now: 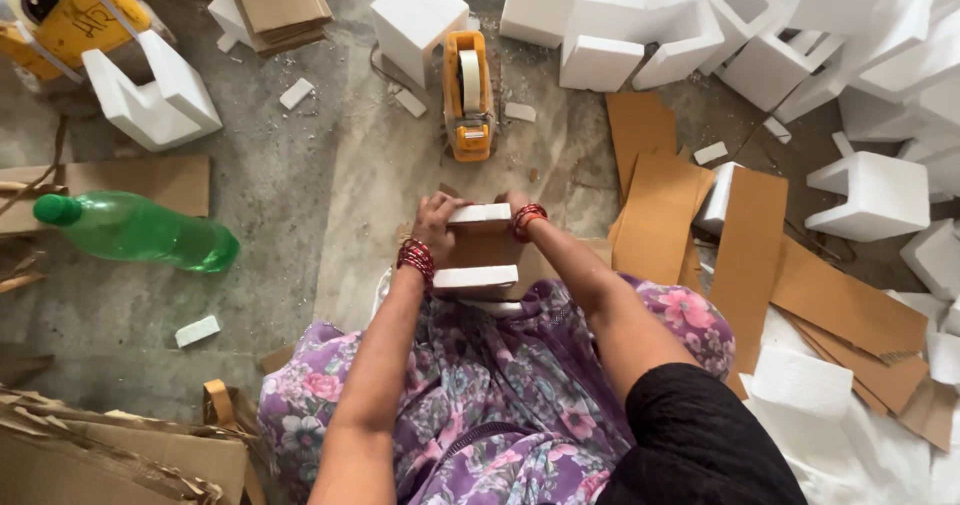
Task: The person sits on the floor and assembles small cardboard boxes by inserting white foam inserts into the box flaps. The person repeatedly picks up foam pieces and cardboard, fits them together, and places the assembled units aside.
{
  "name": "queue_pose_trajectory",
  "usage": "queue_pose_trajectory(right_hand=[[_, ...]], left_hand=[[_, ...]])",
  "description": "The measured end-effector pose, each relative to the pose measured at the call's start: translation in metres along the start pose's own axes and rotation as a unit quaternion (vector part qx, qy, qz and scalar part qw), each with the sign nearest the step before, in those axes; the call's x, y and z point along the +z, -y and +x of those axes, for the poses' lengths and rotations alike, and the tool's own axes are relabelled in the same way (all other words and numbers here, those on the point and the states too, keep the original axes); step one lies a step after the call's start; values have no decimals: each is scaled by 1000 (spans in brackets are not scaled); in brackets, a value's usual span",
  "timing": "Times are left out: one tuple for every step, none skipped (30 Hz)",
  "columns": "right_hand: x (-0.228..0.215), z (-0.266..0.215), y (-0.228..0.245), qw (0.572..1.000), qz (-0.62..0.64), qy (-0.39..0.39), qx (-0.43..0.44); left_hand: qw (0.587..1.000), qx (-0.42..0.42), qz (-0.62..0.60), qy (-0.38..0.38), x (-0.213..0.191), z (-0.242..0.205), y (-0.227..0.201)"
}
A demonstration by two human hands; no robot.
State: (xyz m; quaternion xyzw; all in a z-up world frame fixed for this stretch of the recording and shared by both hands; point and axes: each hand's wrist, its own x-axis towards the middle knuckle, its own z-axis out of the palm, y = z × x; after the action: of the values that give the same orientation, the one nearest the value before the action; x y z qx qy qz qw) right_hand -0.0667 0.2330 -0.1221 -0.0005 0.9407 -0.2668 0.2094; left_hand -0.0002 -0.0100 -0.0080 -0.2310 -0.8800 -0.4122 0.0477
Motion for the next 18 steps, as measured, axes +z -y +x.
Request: queue_pose_trajectory(right_hand=[[-6,-11,-1,998,33,-44,-20],[-13,-21,0,996,34,-78,-27],[-26,-29,2,992,30,-111,-58],[-38,-35,6,985,31,-133,-107],[-48,-44,9,976,36,-140,-164],[-56,-53,13,967,37,-121,-222],[-59,-64,16,956,34,-95,-276],[-59,-76,20,942,44,-67,-326],[-58,-85,25,951,-17,-82,-297],[-53,-95,30,956,-77,-96,-266],[-50,-98,36,955,-138,-110,-238],[-47,-101,41,947,-147,-154,-241],[-38,-107,46,939,-152,-191,-243],[-31,-112,50,929,-156,-228,-245],[-22,-123,51,929,-174,-225,-236],[-17,-135,52,929,-192,-222,-227],[-28,-135,55,923,-215,-228,-222],[-43,-134,58,928,-238,-190,-213]], left_hand=[[1000,-15,-2,12,0,-5,-1],[1000,-3,-28,11,-2,-7,0],[999,9,-53,9,-8,-6,3],[997,21,-77,7,-14,-4,7],[996,7,-93,8,-18,-4,9],[994,-6,-109,9,-22,-5,12],[992,-17,-125,13,-24,-5,12],[993,-32,-116,15,-25,-8,10],[993,-43,-106,14,-24,-5,7],[994,-54,-97,13,-23,-3,3],[993,-57,-104,5,-23,1,1],[992,-60,-110,-2,-23,4,-2],[991,-70,-117,-8,-24,-1,-4],[989,-68,-130,-16,-26,-3,-3],[987,-68,-145,-19,-25,-9,-3],[984,-69,-161,-23,-25,-17,-3],[980,-89,-177,-10,-28,-12,-1],[975,-109,-193,3,-30,-9,0]])
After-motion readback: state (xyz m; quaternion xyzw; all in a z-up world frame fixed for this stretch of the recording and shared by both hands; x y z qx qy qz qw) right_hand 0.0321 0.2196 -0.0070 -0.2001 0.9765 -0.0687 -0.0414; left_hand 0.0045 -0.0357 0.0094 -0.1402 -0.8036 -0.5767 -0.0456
